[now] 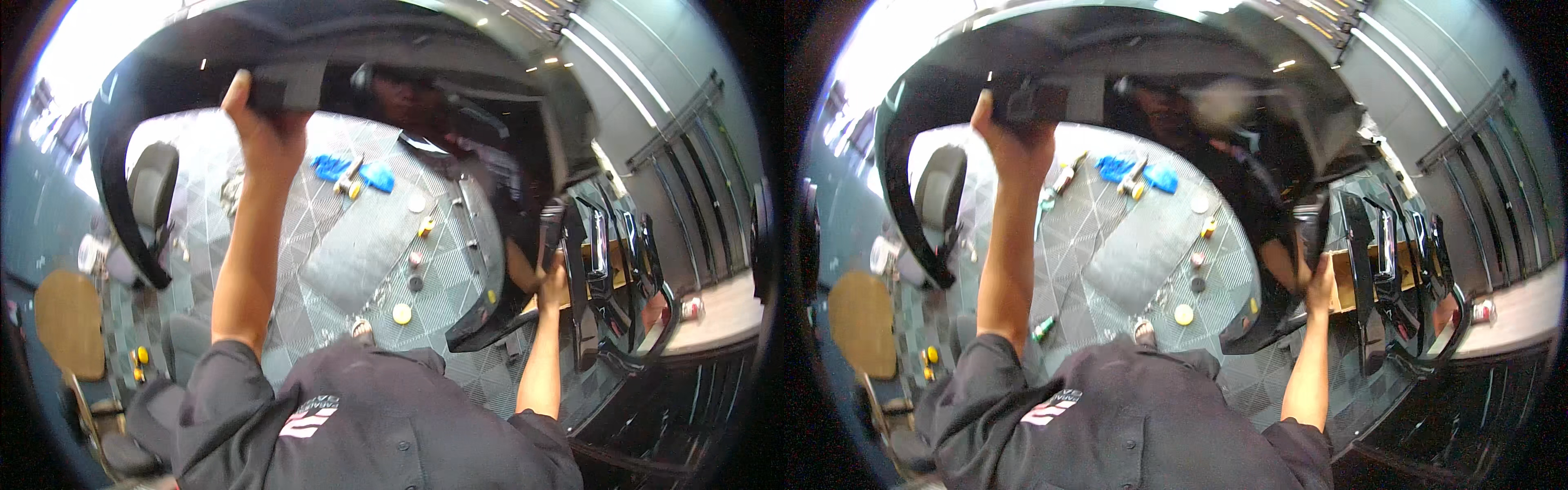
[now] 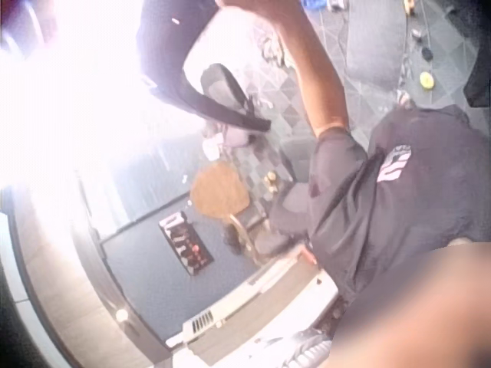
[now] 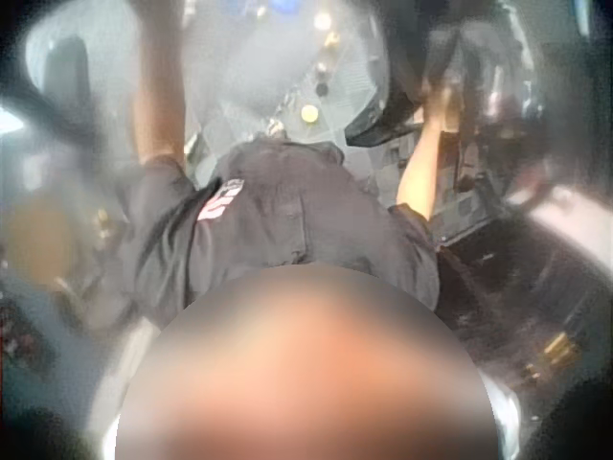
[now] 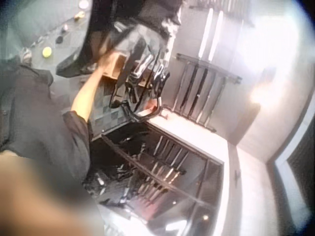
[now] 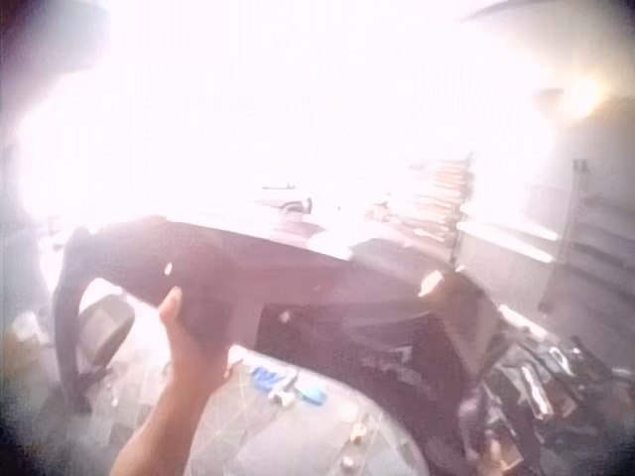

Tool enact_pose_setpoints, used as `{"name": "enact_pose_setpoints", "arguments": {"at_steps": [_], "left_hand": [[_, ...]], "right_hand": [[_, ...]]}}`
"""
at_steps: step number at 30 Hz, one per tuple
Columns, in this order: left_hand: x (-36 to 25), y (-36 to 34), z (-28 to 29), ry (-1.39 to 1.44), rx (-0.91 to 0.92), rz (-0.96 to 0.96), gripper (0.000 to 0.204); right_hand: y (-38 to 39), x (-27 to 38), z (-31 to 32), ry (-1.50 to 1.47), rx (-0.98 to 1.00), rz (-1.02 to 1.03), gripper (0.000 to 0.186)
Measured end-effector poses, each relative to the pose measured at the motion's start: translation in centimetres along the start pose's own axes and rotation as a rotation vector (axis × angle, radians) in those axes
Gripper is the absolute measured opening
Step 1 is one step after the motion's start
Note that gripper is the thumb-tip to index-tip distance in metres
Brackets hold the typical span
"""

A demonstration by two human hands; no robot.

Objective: The person removes a black car bumper from a vehicle, places it on the floor, wipes it with a blue cloth, and applies a dark substance from a small container using a brush to a specific area on the bumper.

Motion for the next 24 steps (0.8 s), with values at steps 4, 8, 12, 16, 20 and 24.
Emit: {"name": "enact_pose_setpoints", "arguments": {"at_steps": [4,8,12,16,20,24], "left_hand": [[0.0,-8.2,6.9,-0.035,-0.093,-0.044,0.045],[0.5,-15.1,10.2,-0.191,-0.223,-0.084,0.054],[1.6,-23.5,16.9,-0.304,-0.337,-0.057,0.06],[1.9,-31.8,25.7,-0.322,-0.481,-0.012,0.056],[2.6,-39.8,30.5,-0.359,-0.651,0.015,0.055],[2.8,-46.4,33.3,-0.392,-0.713,0.016,0.056]], "right_hand": [[-1.8,7.1,-10.0,0.133,0.159,0.006,0.079],[-5.8,8.5,-17.8,0.241,0.191,-0.052,0.082],[-9.7,7.7,-26.8,0.26,0.29,-0.108,0.077],[-13.1,7.0,-37.9,0.144,0.427,-0.262,0.075],[-16.2,7.5,-47.7,0.166,0.503,-0.429,0.078],[-18.5,6.7,-54.8,0.217,0.518,-0.439,0.084]]}}
Point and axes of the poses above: each hand's wrist, its own y-axis away from the middle knuckle, its own z-axis out of the back of the hand, x = y × z, the point moved 1 cm from there along -y, towards the middle knuckle, and after that the axes turned 14 degrees about -x, right-handed, at the moved point
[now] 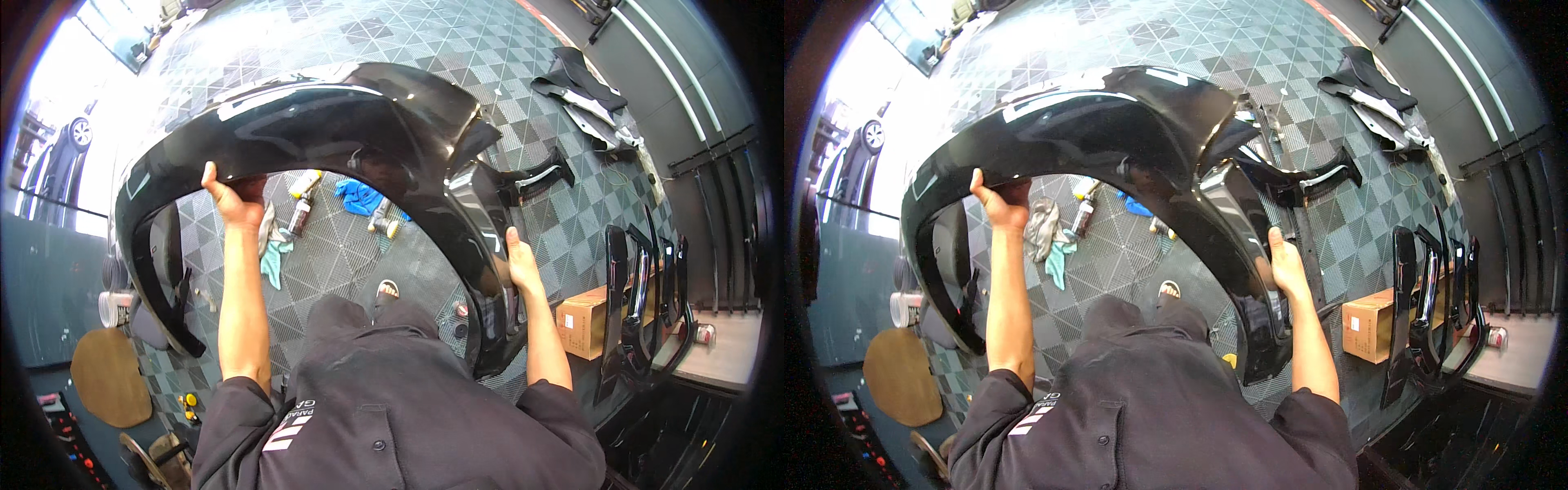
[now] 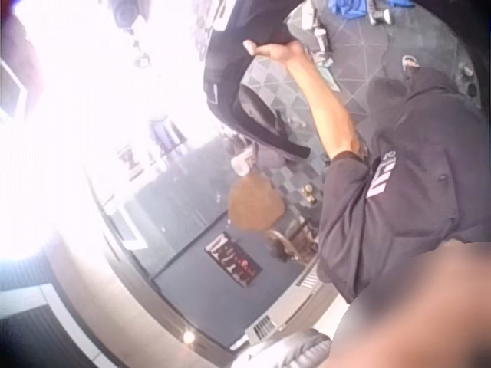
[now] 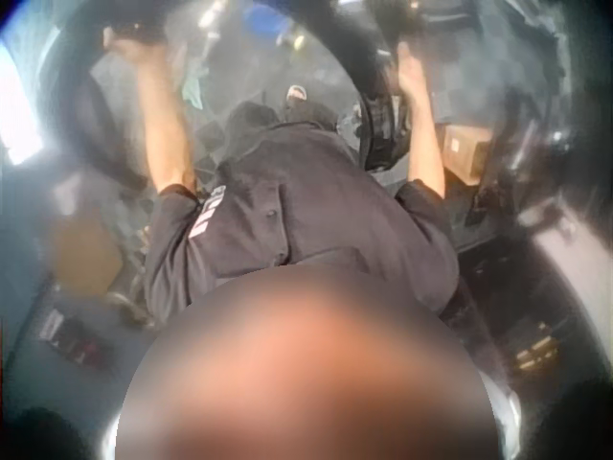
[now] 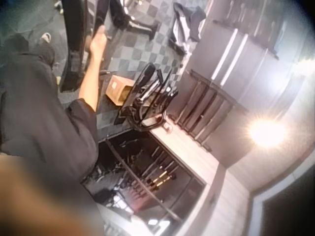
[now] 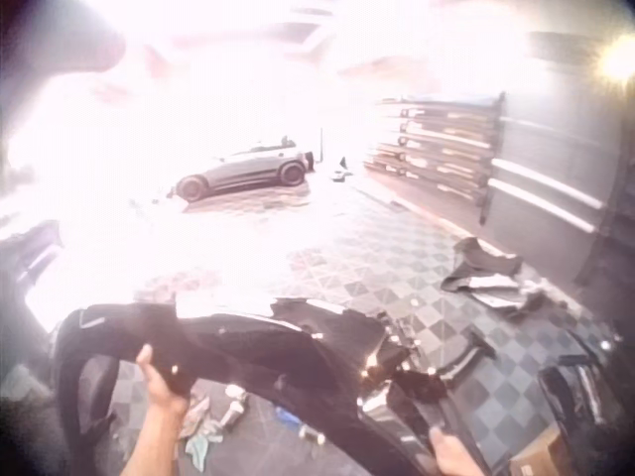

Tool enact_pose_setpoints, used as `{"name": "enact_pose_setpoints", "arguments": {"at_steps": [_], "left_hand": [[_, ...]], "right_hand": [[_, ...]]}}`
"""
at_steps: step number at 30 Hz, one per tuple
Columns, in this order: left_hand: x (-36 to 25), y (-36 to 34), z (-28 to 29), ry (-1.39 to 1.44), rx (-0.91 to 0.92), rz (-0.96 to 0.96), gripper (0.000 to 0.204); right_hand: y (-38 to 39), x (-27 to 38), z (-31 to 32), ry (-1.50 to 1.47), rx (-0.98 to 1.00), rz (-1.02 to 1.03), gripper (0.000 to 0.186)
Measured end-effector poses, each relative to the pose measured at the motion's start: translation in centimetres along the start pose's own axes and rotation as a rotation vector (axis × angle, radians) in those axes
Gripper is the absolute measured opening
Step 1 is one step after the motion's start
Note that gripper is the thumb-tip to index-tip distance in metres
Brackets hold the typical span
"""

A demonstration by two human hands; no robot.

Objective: The person removes a black car bumper from a vehicle, places it on the floor, wipes it with a blue cloth, and applies a dark substance from a small container using a brush to a specific area on the bumper.

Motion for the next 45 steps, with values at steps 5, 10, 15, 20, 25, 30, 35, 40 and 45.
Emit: {"name": "enact_pose_setpoints", "arguments": {"at_steps": [5,10,15,20,25,30,35,40,45], "left_hand": [[-0.1,-10.0,-3.5,-0.053,-0.036,-0.014,0.055],[3.1,-21.9,-6.3,-0.092,-0.013,0.075,0.049],[5.3,-30.9,-10.7,-0.176,0.095,0.147,0.049],[7.4,-40.1,-15.7,-0.143,0.139,0.193,0.051],[8.3,-47.7,-22.8,-0.104,0.208,0.213,0.04],[13.9,-55.3,-29.9,-0.163,0.094,0.15,0.054],[21.8,-65.2,-35.8,-0.175,0.106,0.071,0.062],[24.6,-70.6,-43.1,-0.259,0.091,0.042,0.064],[27.8,-76.7,-49.2,-0.339,0.137,0.176,0.106]], "right_hand": [[-5.9,7.3,-5.3,0.089,0.023,-0.038,0.09],[-11.6,9.6,-11.2,0.059,-0.025,-0.157,0.088],[-16.7,9.5,-17.1,-0.009,0.006,-0.257,0.082],[-19.5,10.1,-21.8,-0.105,-0.003,-0.344,0.077],[-23.5,14.4,-26.5,-0.199,-0.014,-0.45,0.082],[-29.5,18.8,-30.4,-0.363,-0.075,-0.521,0.084],[-39.9,19.8,-34.0,-0.396,-0.162,-0.58,0.091],[-48.3,21.9,-35.5,-0.197,-0.288,-0.622,0.089],[-57.6,29.8,-40.8,-0.22,-0.214,-0.612,0.088]]}}
Point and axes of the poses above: each hand's wrist, its own y-axis away from the middle knuckle, its own z-axis out of the back of the hand, x = y × z, the point moved 1 cm from there along -y, towards the middle knuckle, and after that the axes turned 14 degrees about -x, right-handed, at the moved point
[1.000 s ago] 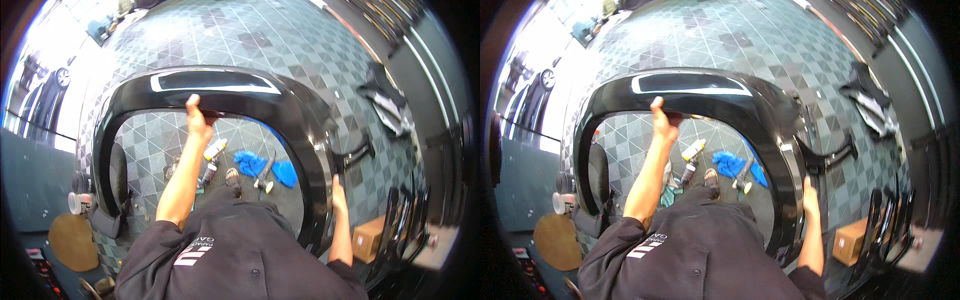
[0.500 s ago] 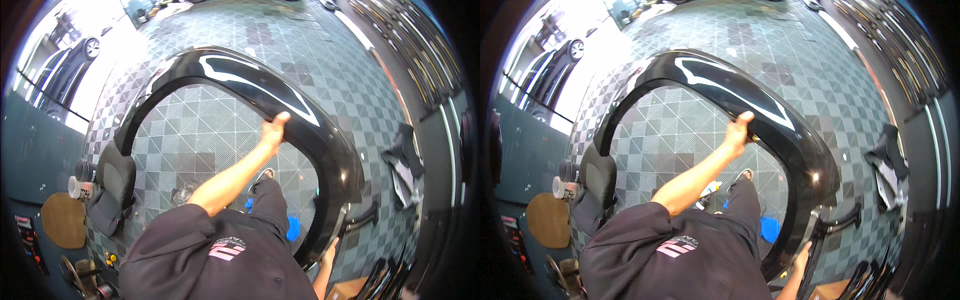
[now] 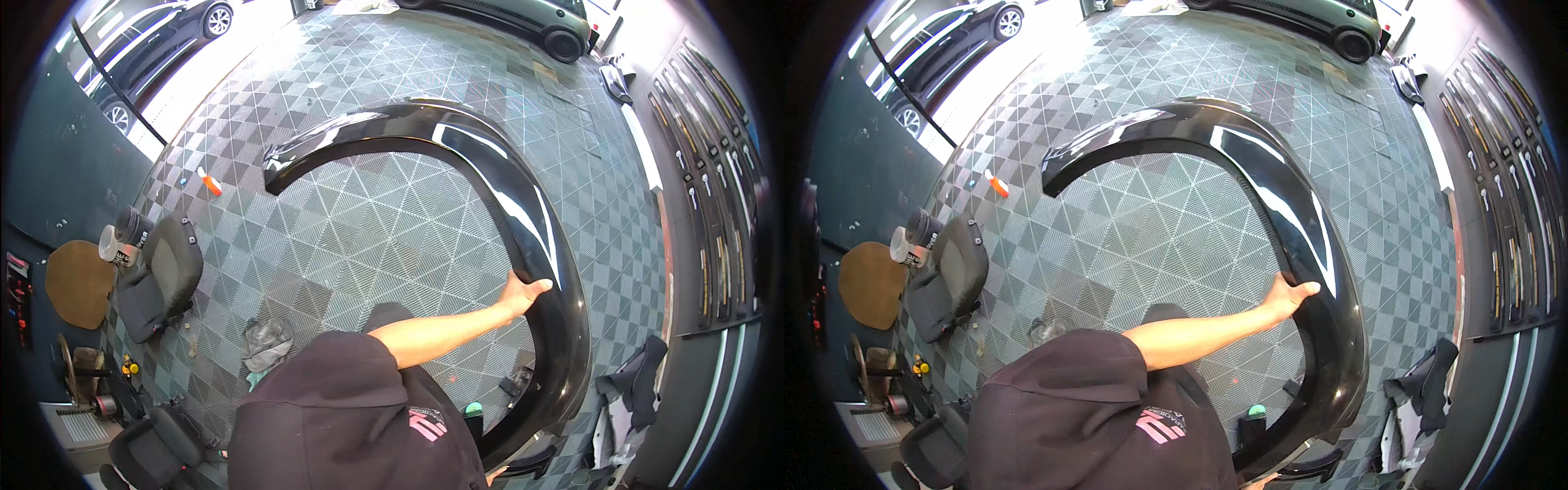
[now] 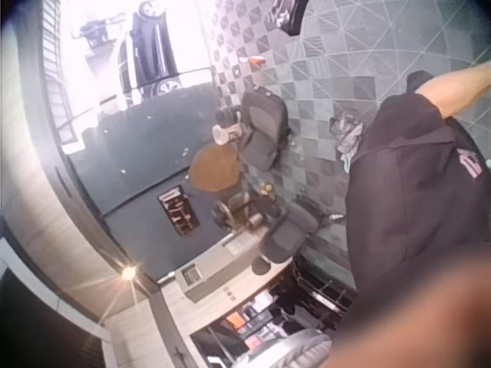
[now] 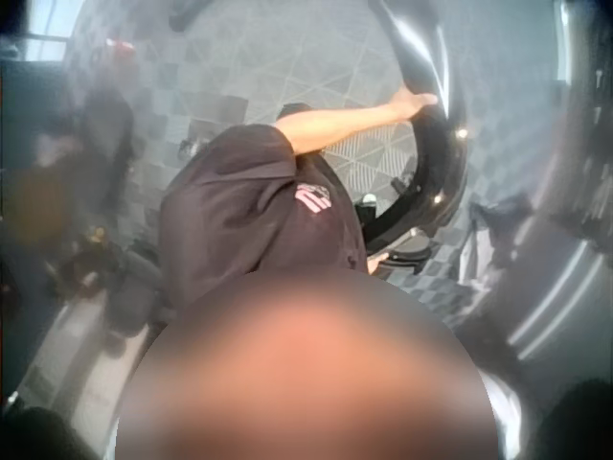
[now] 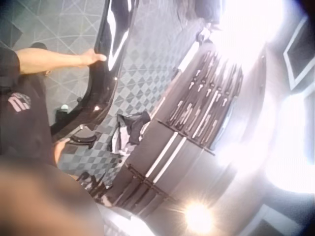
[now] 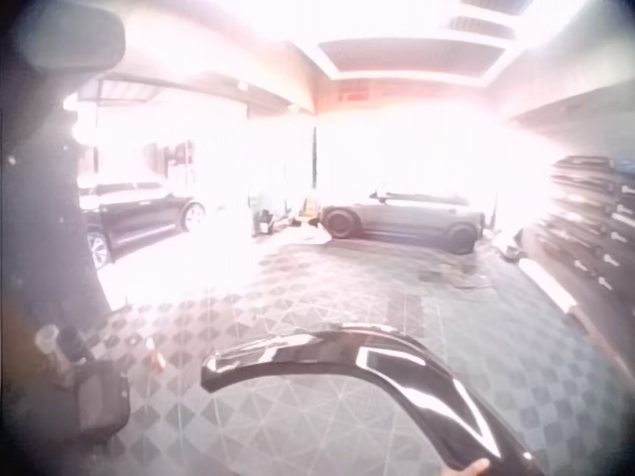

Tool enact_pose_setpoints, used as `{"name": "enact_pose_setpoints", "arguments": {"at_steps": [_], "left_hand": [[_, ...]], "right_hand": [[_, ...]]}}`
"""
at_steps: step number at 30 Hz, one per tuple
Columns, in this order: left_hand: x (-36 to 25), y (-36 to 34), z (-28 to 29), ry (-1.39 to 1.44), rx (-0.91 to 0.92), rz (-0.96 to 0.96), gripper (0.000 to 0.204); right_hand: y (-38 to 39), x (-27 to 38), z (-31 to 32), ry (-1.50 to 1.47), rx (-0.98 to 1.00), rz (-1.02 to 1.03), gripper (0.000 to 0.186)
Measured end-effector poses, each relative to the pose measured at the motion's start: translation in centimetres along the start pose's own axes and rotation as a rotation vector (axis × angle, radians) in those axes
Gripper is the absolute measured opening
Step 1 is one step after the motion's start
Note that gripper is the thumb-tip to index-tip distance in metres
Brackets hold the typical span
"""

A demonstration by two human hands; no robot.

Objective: The person removes a black car bumper from a vehicle, places it on the floor, wipes it with a blue cloth, and applies a dark substance from a small container using a brush to a specific area on the bumper.

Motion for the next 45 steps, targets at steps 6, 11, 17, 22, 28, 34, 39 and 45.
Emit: {"name": "enact_pose_setpoints", "arguments": {"at_steps": [6,11,17,22,28,34,39,45], "left_hand": [[0.5,-4.2,-5.8,-0.139,0.017,0.086,0.097],[1.3,-7.3,-9.0,-0.327,0.061,0.152,0.105],[0.0,-11.6,-10.2,-0.326,0.176,0.189,0.088],[2.0,-15.3,-11.1,-0.359,0.251,0.232,0.074],[4.2,-15.4,-12.5,-0.18,0.398,0.482,0.053],[10.4,-15.3,-14.9,-0.346,0.51,0.611,0.064],[18.7,-17.9,-16.6,-0.602,0.565,0.539,0.048],[30.7,-21.2,-19.1,-0.701,0.633,0.559,0.046]], "right_hand": [[-0.3,6.2,-5.3,-0.045,0.007,0.018,0.087],[1.9,6.8,-7.7,-0.151,-0.086,-0.037,0.086],[9.8,4.0,-9.1,-0.345,-0.23,-0.1,0.084],[15.0,0.1,-10.9,-0.502,-0.317,-0.181,0.081],[17.5,-1.1,-14.3,-0.378,-0.45,-0.245,0.088],[14.1,-6.8,-16.9,-0.38,-0.507,-0.395,0.085],[6.8,-11.1,-19.7,-0.399,-0.529,-0.352,0.086],[-6.6,-16.3,-23.1,-0.269,-0.519,-0.414,0.088]]}}
Point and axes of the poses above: each hand's wrist, its own y-axis away from the middle knuckle, its own z-axis out of the back of the hand, x = y × z, the point moved 1 cm from there along -y, towards the middle knuckle, and after that the axes turned 14 degrees about -x, right-handed, at the moved point
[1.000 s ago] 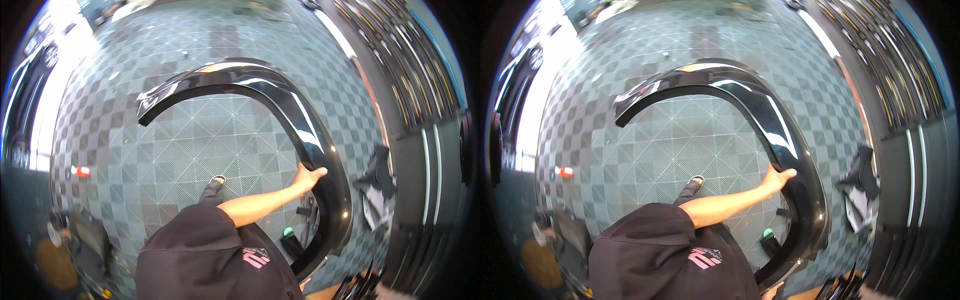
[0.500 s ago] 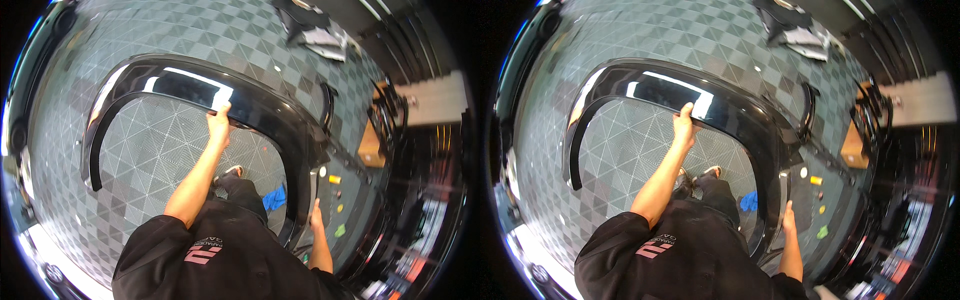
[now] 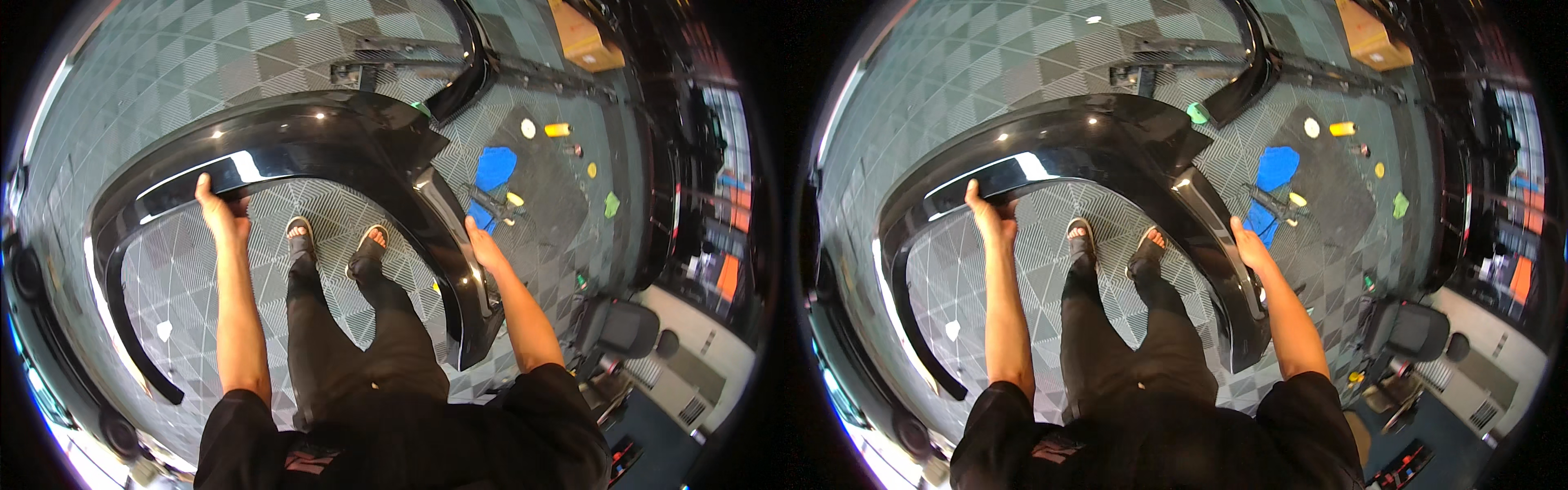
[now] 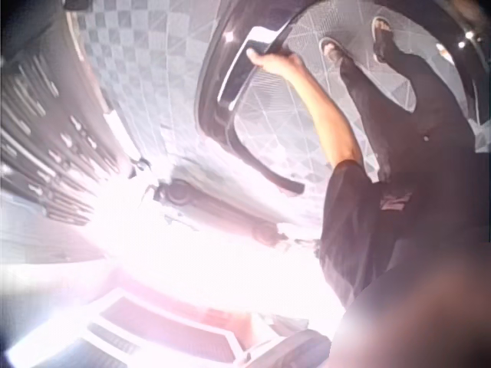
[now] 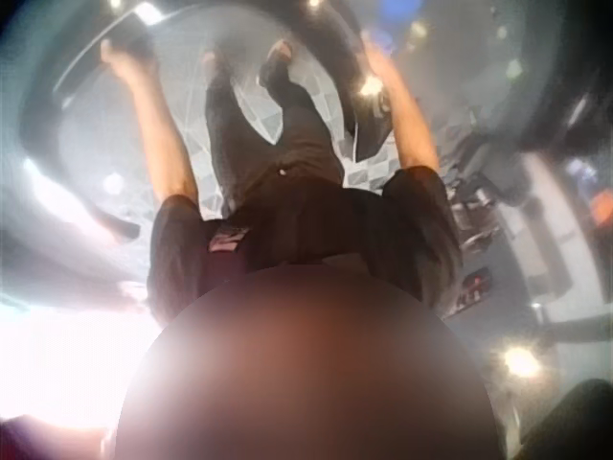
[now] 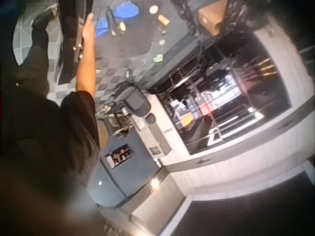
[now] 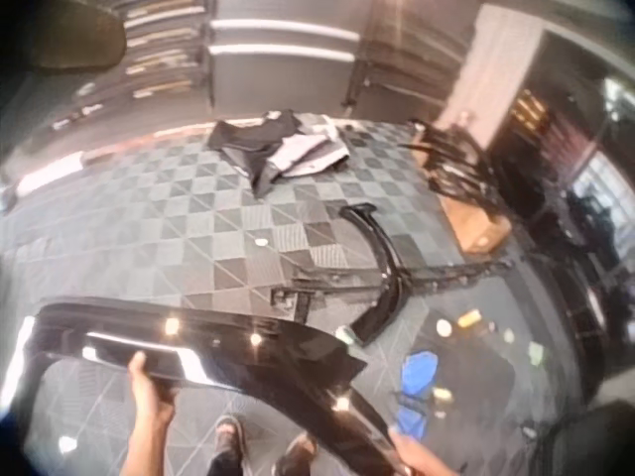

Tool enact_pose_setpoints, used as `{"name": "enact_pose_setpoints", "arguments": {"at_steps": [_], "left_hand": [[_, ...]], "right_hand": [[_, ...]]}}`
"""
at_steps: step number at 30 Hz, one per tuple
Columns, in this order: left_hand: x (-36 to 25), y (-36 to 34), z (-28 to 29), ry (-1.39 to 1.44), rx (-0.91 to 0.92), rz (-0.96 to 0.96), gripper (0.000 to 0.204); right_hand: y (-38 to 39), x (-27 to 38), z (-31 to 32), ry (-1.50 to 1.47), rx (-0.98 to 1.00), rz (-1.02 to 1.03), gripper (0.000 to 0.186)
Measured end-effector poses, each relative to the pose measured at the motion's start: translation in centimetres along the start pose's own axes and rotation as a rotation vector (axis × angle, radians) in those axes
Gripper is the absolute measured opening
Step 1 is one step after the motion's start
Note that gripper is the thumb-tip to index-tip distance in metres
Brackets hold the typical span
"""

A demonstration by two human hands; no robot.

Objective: The person removes a black car bumper from a vehicle, places it on the floor, wipes it with a blue cloth, and applies a dark substance from a small container using a brush to a specific area on the bumper.

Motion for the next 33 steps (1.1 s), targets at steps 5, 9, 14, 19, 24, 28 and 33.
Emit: {"name": "enact_pose_setpoints", "arguments": {"at_steps": [5,9,14,19,24,28,33], "left_hand": [[5.8,-11.7,-1.2,-0.039,0.038,-0.027,0.06],[10.6,-18.2,-2.5,-0.026,0.026,-0.022,0.061],[16.0,-26.1,-2.7,-0.061,-0.004,-0.054,0.061],[20.9,-29.9,-1.9,-0.021,0.011,0.01,0.055],[25.3,-33.6,-0.4,-0.008,0.046,0.017,0.053],[26.8,-36.4,1.5,0.005,0.02,0.023,0.056],[27.3,-41.1,2.9,-0.025,-0.039,-0.044,0.059]], "right_hand": [[-9.5,-0.1,-8.8,0.013,0.068,-0.044,0.098],[-15.4,-2.6,-14.6,-0.005,-0.034,-0.04,0.098],[-21.6,-4.5,-20.3,-0.002,-0.025,-0.04,0.096],[-25.5,-8.1,-23.9,-0.032,-0.004,-0.065,0.093],[-28.7,-13.0,-26.5,0.018,-0.002,-0.033,0.092],[-30.7,-13.1,-29.5,0.09,0.02,-0.06,0.098],[-34.6,-11.1,-32.8,0.118,0.025,0.042,0.098]]}}
Point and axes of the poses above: each hand's wrist, its own y-axis away from the middle knuckle, its own z-axis out of the back of the hand, x = y × z, the point moved 1 cm from there along -y, towards the middle knuckle, and after that the axes turned 14 degrees about -x, right-handed, at the moved point
